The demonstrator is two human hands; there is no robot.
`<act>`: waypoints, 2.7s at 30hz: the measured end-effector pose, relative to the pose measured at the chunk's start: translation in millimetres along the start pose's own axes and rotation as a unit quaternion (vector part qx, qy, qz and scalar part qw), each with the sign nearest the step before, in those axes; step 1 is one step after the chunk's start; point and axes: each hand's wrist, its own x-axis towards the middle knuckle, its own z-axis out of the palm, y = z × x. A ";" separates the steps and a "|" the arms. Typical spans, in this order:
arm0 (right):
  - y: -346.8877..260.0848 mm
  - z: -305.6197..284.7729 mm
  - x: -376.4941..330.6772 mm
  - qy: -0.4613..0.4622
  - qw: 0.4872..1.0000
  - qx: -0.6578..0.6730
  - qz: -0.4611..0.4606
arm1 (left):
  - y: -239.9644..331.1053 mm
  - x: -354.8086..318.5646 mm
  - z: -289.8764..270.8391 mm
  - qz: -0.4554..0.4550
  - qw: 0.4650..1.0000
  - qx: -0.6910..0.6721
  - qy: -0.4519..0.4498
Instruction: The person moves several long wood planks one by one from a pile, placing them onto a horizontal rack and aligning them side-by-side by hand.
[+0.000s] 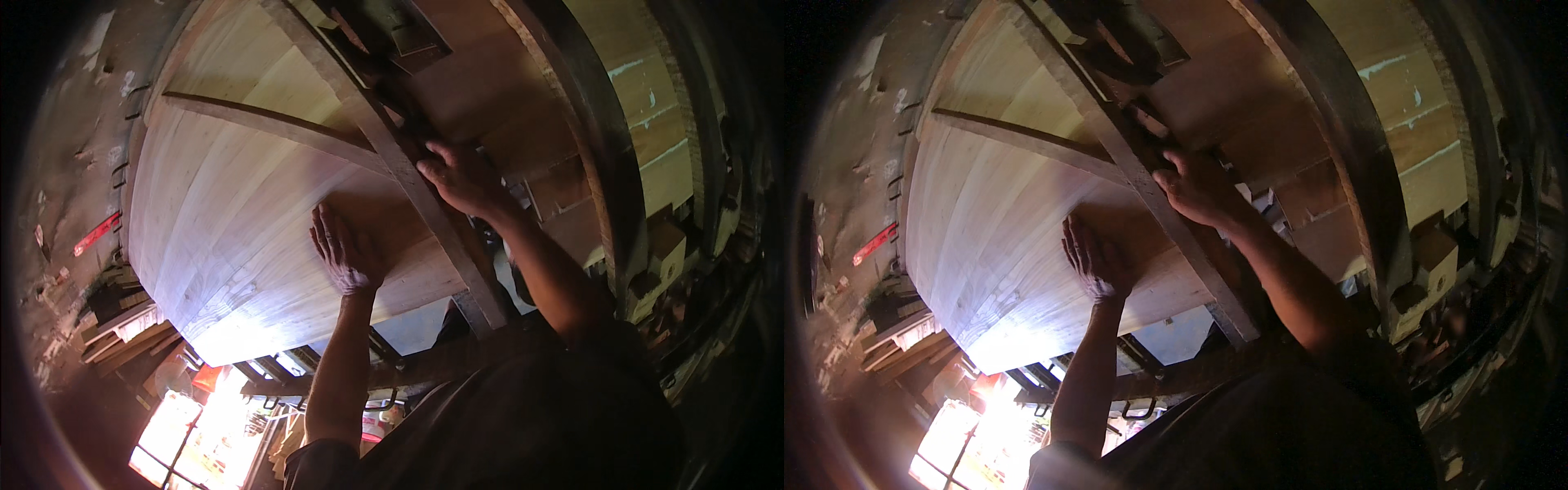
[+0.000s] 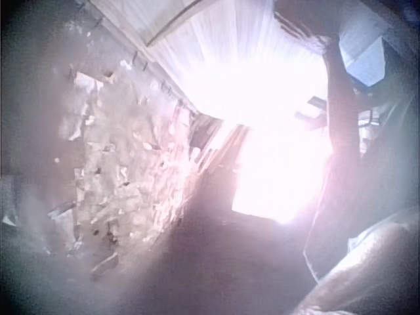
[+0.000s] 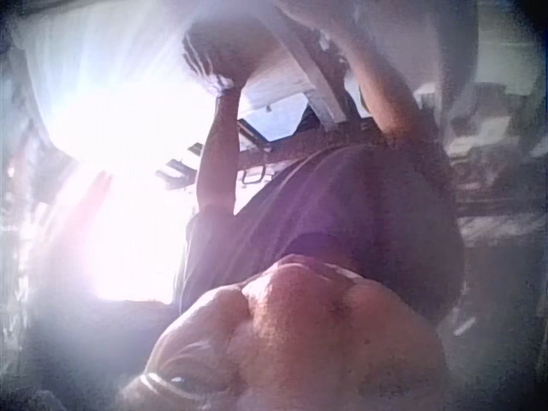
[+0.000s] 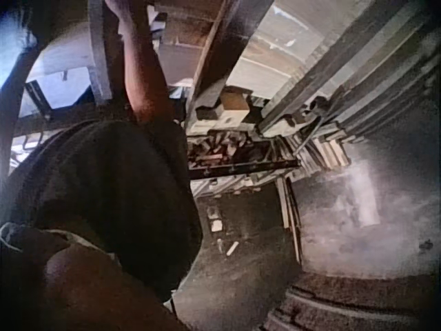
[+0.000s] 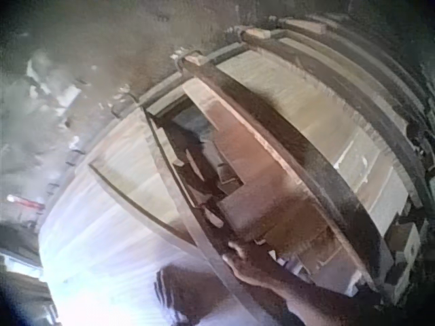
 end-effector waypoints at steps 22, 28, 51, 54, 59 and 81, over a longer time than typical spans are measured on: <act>-61.0 -1.0 190.5 -0.045 0.976 0.132 0.165 | 3.6 4.8 -18.4 -0.036 0.998 -0.050 0.005; -66.8 16.0 180.8 0.048 0.951 0.228 0.205 | 3.0 4.5 -20.8 -0.031 0.999 -0.042 -0.011; -113.7 -1.3 351.0 0.212 0.952 0.038 -0.218 | -1.4 3.4 -14.4 -0.038 0.998 -0.050 -0.018; -117.3 -20.4 359.0 0.195 0.958 0.053 -0.204 | -2.7 2.8 -13.7 -0.052 0.997 -0.056 -0.029; -87.2 1.5 406.5 0.289 0.927 0.029 -0.239 | 2.8 18.2 -22.3 -0.008 0.999 -0.040 -0.032; -116.7 15.4 408.4 0.129 0.927 0.189 -0.296 | 6.8 18.1 -18.4 -0.040 0.998 -0.021 -0.041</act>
